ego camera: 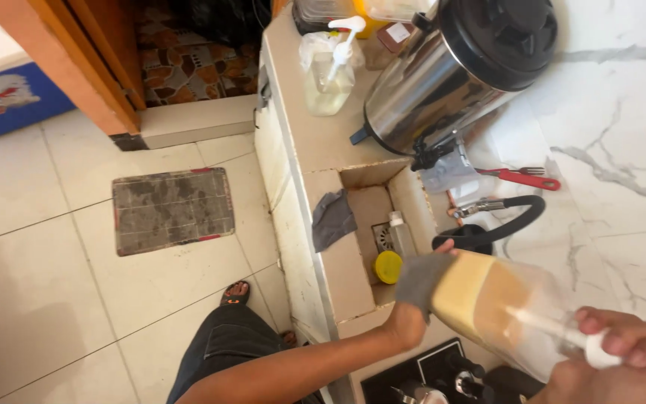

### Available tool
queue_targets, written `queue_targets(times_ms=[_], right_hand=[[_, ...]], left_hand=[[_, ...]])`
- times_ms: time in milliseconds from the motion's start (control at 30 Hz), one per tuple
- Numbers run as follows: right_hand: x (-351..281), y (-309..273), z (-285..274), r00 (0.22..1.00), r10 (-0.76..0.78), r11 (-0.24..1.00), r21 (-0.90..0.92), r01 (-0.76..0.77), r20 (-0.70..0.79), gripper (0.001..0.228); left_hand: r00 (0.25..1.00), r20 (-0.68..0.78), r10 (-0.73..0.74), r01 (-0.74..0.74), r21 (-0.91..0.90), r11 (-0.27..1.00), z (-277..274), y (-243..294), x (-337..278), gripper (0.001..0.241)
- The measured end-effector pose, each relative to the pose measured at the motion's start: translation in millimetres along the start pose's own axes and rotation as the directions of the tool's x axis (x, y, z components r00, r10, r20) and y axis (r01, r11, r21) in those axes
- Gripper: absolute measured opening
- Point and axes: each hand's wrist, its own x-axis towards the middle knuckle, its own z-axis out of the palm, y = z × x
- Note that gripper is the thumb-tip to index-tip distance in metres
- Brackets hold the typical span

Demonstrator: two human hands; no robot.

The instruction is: Cleaning and wiping down syrup bottles and the countertop at a coffee shop station.

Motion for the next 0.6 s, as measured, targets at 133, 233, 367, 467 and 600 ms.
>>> queue_targets(times_ms=[133, 233, 367, 467, 600], right_hand=[[2.8, -59.1, 35.4, 0.944, 0.236, 0.951, 0.254, -0.176, -0.230, 0.055], [8.5, -72.3, 42.9, 0.943, 0.239, 0.952, 0.245, -0.181, -0.231, 0.059], [25.2, -92.2, 33.1, 0.939, 0.330, 0.917, 0.203, -0.342, 0.091, 0.048], [43.8, -80.2, 20.1, 0.823, 0.000, 0.997, 0.067, -0.047, 0.569, 0.046], [45.7, -5.0, -30.5, 0.739, -0.215, 0.720, 0.615, -0.321, 0.638, 0.051]], left_hand=[[0.814, 0.220, -0.538, 0.431, -0.849, 0.305, 8.2, -12.5, 21.2, 0.052], [0.683, 0.423, -0.595, 0.584, -0.806, 0.098, -2.1, 0.9, 22.5, 0.056], [0.494, 0.635, -0.594, 0.722, -0.680, -0.127, -8.2, -28.3, -3.0, 0.064], [0.284, 0.805, -0.521, 0.831, -0.477, -0.285, -12.7, -15.5, -7.7, 0.068], [0.225, 0.783, -0.581, 0.866, -0.434, -0.250, -14.2, -4.5, -18.4, 0.063]])
